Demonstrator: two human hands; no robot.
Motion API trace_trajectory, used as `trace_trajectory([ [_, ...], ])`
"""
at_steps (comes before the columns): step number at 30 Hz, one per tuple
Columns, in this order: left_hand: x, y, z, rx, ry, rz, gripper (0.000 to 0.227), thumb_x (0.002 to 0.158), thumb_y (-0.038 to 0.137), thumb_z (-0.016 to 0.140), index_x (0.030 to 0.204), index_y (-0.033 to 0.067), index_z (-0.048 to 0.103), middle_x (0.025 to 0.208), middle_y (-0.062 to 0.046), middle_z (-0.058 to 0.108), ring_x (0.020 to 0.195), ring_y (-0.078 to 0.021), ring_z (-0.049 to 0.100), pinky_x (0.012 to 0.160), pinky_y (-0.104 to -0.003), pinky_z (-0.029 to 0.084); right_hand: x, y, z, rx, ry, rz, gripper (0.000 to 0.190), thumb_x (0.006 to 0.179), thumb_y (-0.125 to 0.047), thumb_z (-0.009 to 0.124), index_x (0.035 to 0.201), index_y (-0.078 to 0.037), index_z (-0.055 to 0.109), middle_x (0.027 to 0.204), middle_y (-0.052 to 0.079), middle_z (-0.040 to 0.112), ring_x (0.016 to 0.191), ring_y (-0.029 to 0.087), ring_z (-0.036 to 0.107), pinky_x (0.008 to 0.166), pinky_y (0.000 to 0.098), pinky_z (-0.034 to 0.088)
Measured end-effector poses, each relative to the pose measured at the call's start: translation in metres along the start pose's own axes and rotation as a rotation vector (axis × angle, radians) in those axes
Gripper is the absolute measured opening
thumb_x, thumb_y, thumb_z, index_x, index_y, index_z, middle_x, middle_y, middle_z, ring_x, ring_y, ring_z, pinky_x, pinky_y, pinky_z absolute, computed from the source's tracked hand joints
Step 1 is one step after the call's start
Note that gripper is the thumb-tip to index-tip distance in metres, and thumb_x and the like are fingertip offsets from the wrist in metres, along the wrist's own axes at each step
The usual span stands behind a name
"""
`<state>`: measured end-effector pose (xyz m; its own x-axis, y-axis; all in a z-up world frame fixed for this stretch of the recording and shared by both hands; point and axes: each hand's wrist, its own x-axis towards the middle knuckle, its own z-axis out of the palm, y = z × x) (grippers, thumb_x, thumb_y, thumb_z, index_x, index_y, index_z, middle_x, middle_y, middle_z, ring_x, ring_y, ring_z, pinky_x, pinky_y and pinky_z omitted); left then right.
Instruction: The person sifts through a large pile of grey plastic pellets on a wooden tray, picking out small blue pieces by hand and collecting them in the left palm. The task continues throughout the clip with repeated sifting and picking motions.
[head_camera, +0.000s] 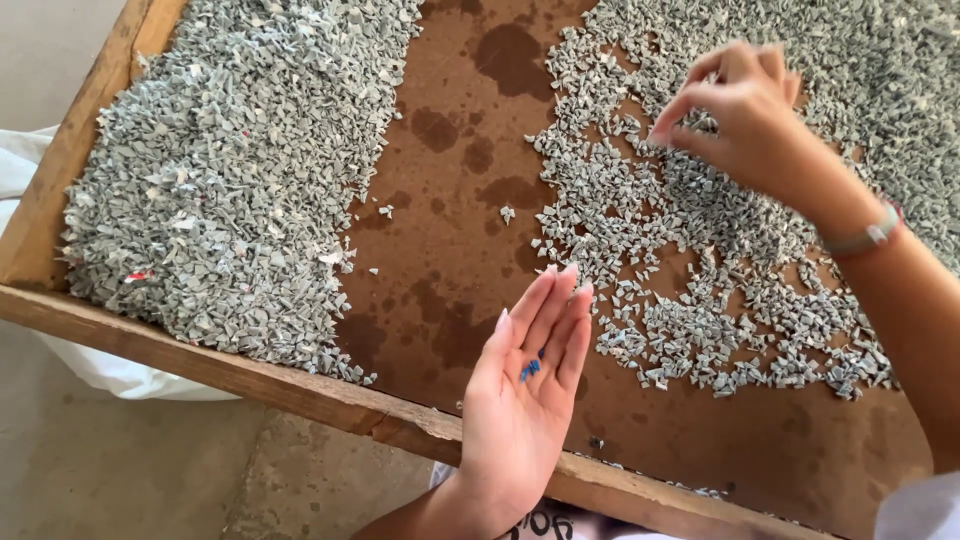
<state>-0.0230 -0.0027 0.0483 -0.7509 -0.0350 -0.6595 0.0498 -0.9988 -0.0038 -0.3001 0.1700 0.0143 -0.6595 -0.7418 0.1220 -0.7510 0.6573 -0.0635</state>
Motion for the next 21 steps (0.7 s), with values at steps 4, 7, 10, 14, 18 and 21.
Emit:
trace_trajectory([
  [4, 0.01, -0.008, -0.013, 0.015, -0.082, -0.003, 0.054, 0.106, 0.024, 0.035, 0.148, -0.005, 0.051, 0.153, -0.021, 0.056, 0.141, -0.0319, 0.051, 0.12, -0.04, 0.04, -0.031, -0.083, -0.032, 0.115, 0.052, -0.222, 0.018, 0.078, -0.031, 0.079, 0.095, -0.026, 0.076, 0.113, 0.003, 0.06, 0.117, 0.027, 0.045, 0.099, 0.0413, 0.029],
  [7, 0.018, -0.012, -0.024, 0.058, -0.062, -0.068, 0.055, 0.104, 0.028, 0.04, 0.148, -0.0032, 0.053, 0.153, -0.02, 0.057, 0.134, -0.0302, 0.056, 0.114, -0.038, 0.045, -0.059, -0.145, -0.049, 0.02, -0.255, -0.001, 0.009, 0.08, -0.048, 0.068, 0.082, -0.048, 0.077, 0.107, -0.02, 0.062, 0.099, 0.018, 0.048, 0.086, 0.0364, 0.029],
  [10, 0.026, -0.013, -0.043, 0.067, -0.064, -0.157, 0.047, 0.106, 0.037, 0.045, 0.14, 0.0097, 0.063, 0.14, -0.01, 0.067, 0.125, -0.0266, 0.064, 0.095, -0.033, 0.051, -0.083, -0.164, -0.052, -0.005, 0.172, -0.534, 0.016, 0.09, -0.023, 0.073, 0.103, -0.03, 0.066, 0.123, -0.007, 0.048, 0.11, 0.022, 0.037, 0.085, 0.0405, 0.026],
  [14, 0.02, -0.009, -0.038, 0.09, -0.166, -0.121, 0.052, 0.107, 0.035, 0.04, 0.145, 0.0033, 0.056, 0.143, -0.014, 0.062, 0.124, -0.0213, 0.062, 0.1, -0.033, 0.052, -0.081, -0.173, -0.067, 0.53, 0.035, -0.53, 0.019, 0.094, -0.028, 0.067, 0.11, -0.017, 0.065, 0.104, -0.001, 0.059, 0.094, 0.022, 0.05, 0.086, 0.039, 0.034],
  [18, 0.008, -0.004, -0.005, -0.026, 0.154, -0.019, 0.049, 0.107, 0.029, 0.041, 0.139, -0.0036, 0.057, 0.136, -0.02, 0.062, 0.132, -0.0335, 0.058, 0.115, -0.041, 0.045, -0.049, -0.157, -0.076, 0.681, -0.03, -0.006, 0.059, 0.062, 0.021, 0.055, 0.118, 0.002, 0.061, 0.112, 0.013, 0.069, 0.103, 0.022, 0.066, 0.101, 0.0281, 0.054],
  [21, 0.009, -0.004, -0.007, -0.02, 0.185, 0.0, 0.048, 0.108, 0.03, 0.041, 0.138, -0.0032, 0.058, 0.134, -0.019, 0.063, 0.131, -0.033, 0.058, 0.115, -0.041, 0.046, -0.034, -0.11, -0.043, 0.467, -0.092, 0.096, 0.061, 0.075, -0.017, 0.036, 0.131, 0.007, 0.04, 0.131, 0.022, 0.042, 0.121, 0.03, 0.039, 0.109, 0.0362, 0.035],
])
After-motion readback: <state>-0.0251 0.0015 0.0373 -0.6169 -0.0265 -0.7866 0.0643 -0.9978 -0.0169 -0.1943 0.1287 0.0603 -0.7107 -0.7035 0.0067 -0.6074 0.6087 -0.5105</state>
